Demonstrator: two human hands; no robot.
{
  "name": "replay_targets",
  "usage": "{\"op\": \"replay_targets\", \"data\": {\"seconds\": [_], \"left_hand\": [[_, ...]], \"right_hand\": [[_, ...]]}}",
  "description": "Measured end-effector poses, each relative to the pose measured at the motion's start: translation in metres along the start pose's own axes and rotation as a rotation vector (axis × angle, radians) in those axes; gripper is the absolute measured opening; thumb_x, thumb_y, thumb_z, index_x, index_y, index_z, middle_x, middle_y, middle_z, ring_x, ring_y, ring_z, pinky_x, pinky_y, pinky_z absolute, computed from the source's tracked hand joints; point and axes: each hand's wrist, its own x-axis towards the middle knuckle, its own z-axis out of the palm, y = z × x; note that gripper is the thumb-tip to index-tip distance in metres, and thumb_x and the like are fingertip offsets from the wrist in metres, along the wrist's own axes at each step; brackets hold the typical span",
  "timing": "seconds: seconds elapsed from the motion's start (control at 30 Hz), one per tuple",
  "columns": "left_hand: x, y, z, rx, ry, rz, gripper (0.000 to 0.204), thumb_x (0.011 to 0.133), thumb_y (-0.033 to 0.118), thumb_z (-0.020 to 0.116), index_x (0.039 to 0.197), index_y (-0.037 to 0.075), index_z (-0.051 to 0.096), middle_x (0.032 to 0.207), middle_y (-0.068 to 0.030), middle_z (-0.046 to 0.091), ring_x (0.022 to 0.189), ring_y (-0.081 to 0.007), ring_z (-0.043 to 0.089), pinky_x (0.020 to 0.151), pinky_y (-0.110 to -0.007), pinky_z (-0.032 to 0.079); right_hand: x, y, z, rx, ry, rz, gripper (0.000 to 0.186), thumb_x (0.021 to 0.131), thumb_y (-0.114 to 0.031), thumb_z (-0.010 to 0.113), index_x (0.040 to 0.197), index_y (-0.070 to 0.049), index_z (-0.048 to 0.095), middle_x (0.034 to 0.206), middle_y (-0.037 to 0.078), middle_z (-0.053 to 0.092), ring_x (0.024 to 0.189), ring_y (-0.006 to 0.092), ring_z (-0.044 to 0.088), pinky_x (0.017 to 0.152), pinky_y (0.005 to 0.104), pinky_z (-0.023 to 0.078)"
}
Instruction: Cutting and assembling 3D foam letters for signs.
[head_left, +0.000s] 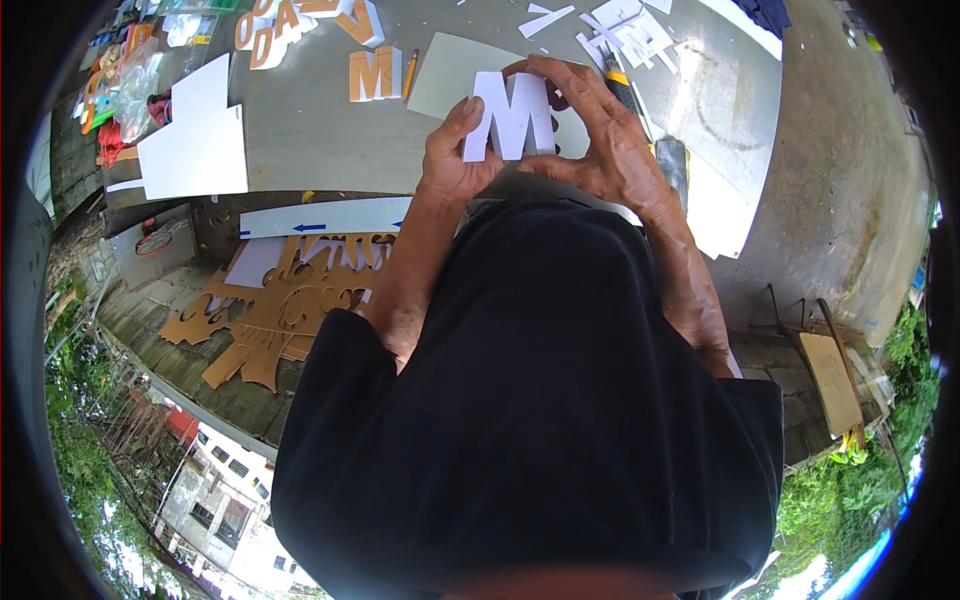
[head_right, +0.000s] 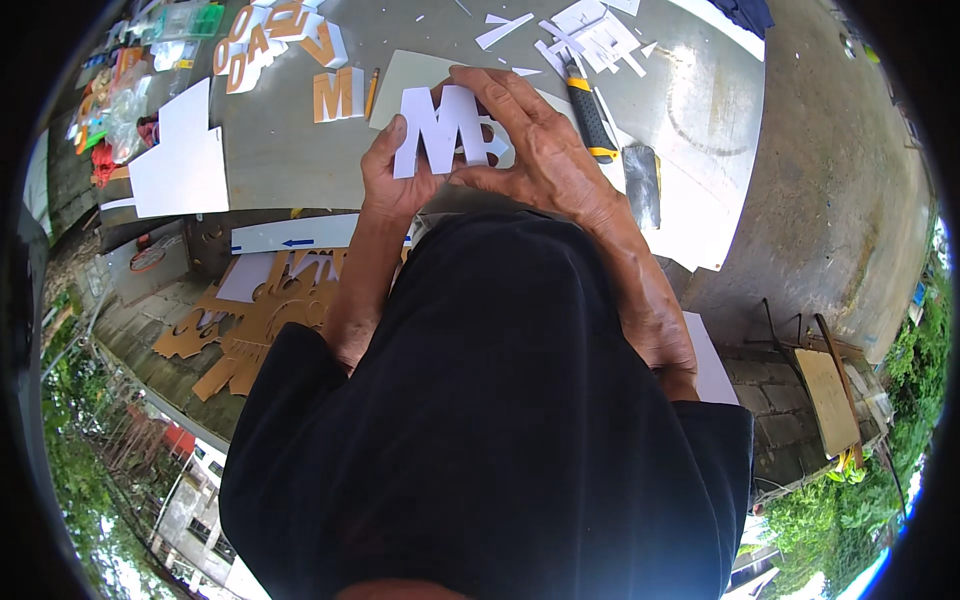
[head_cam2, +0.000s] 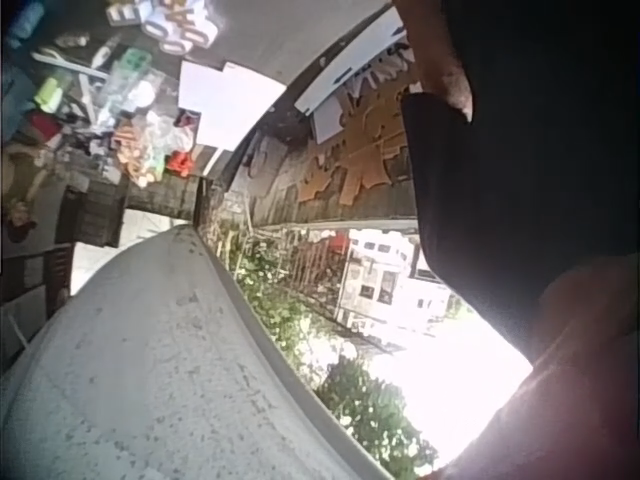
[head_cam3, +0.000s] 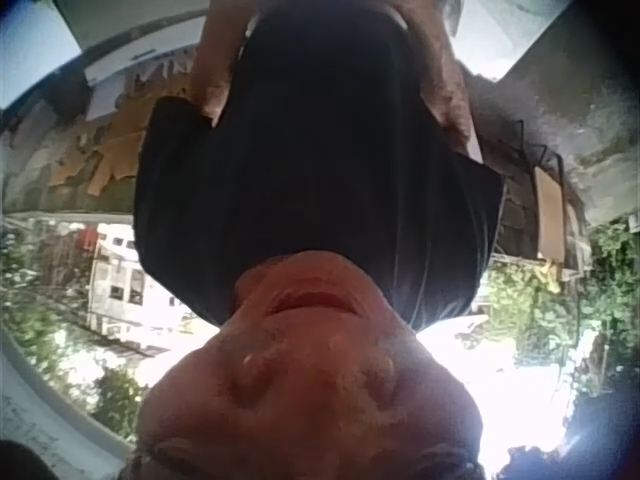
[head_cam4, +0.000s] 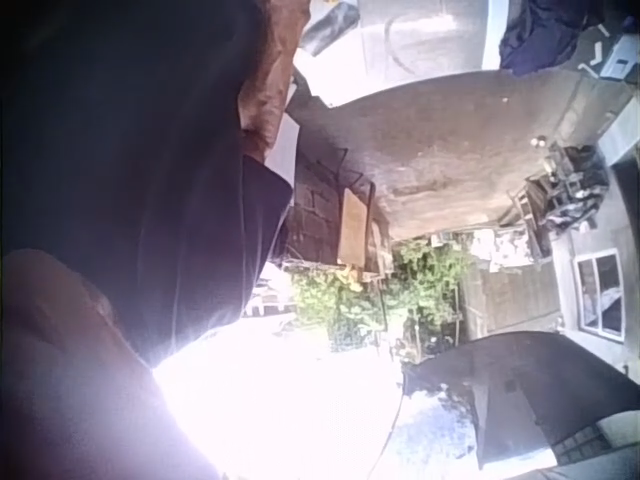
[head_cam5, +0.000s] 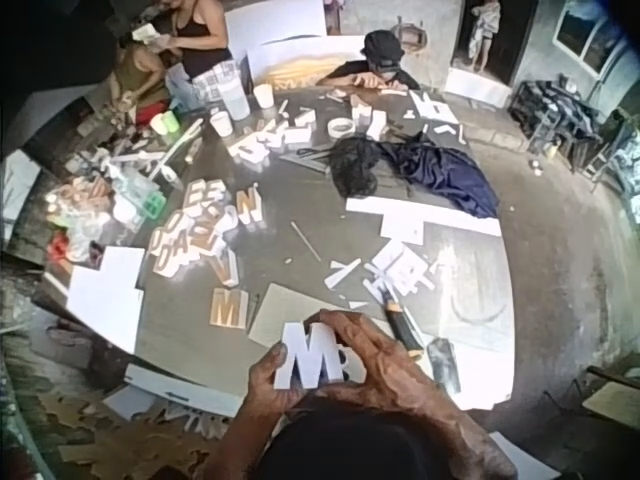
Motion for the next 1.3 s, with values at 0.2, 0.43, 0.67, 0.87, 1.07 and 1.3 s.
{"op": "replay_targets", "data": {"seconds": [0.2,0.43,0.67,0.87,1.07,1.3], "left_hand": [[-0.001,-0.006,-0.001,-0.099,0.001,-0.014,0.075,0.099,0.045,0.053,0.151,-0.005,0.031,0.142,-0.0273,0.050,0.131,-0.0413,0.054,0.108,-0.055,0.049],[-0.001,-0.007,0.003,-0.077,0.009,-0.024,0.075,0.099,0.044,0.056,0.151,-0.003,0.033,0.142,-0.0252,0.051,0.132,-0.0407,0.054,0.109,-0.054,0.048],[-0.001,-0.011,-0.006,-0.025,0.064,-0.017,0.074,0.100,0.050,0.050,0.150,-0.001,0.035,0.141,-0.0341,0.047,0.128,-0.0493,0.054,0.101,-0.065,0.051],[0.000,-0.010,-0.004,-0.034,0.020,-0.005,0.077,0.099,0.053,0.050,0.151,-0.002,0.033,0.141,-0.0348,0.047,0.128,-0.0499,0.053,0.101,-0.066,0.051],[-0.001,-0.009,-0.002,-0.166,-0.046,-0.005,0.076,0.099,0.047,0.055,0.153,-0.001,0.031,0.145,-0.0264,0.048,0.135,-0.0444,0.050,0.108,-0.058,0.048],[-0.002,-0.009,-0.005,-0.054,0.045,-0.006,0.078,0.097,0.048,0.055,0.151,-0.003,0.032,0.139,-0.0336,0.049,0.126,-0.0496,0.055,0.101,-0.065,0.051]], "right_hand": [[-0.001,0.003,0.004,-0.029,0.018,0.041,0.091,0.066,-0.017,0.092,0.146,-0.014,0.048,0.134,0.014,0.059,0.114,0.0362,0.064,0.097,0.0447,0.056],[0.000,0.005,0.002,-0.019,-0.017,0.036,0.089,0.069,-0.023,0.091,0.145,-0.011,0.048,0.132,0.017,0.059,0.117,0.0386,0.063,0.101,0.0447,0.056],[0.002,0.006,-0.002,-0.037,-0.023,0.023,0.090,0.068,-0.025,0.092,0.145,-0.012,0.048,0.130,0.015,0.060,0.114,0.0356,0.065,0.098,0.0443,0.058],[0.002,0.003,0.001,-0.014,-0.031,0.044,0.090,0.068,-0.024,0.092,0.145,-0.012,0.048,0.130,0.015,0.059,0.113,0.0361,0.065,0.098,0.0446,0.058],[0.003,0.003,0.001,-0.013,0.014,0.060,0.094,0.060,-0.020,0.095,0.143,-0.019,0.052,0.132,0.008,0.062,0.109,0.0272,0.067,0.092,0.0421,0.060],[0.003,0.001,0.001,0.023,-0.004,0.023,0.090,0.065,-0.017,0.093,0.145,-0.015,0.050,0.133,0.012,0.059,0.113,0.0330,0.065,0.096,0.0427,0.059]]}}
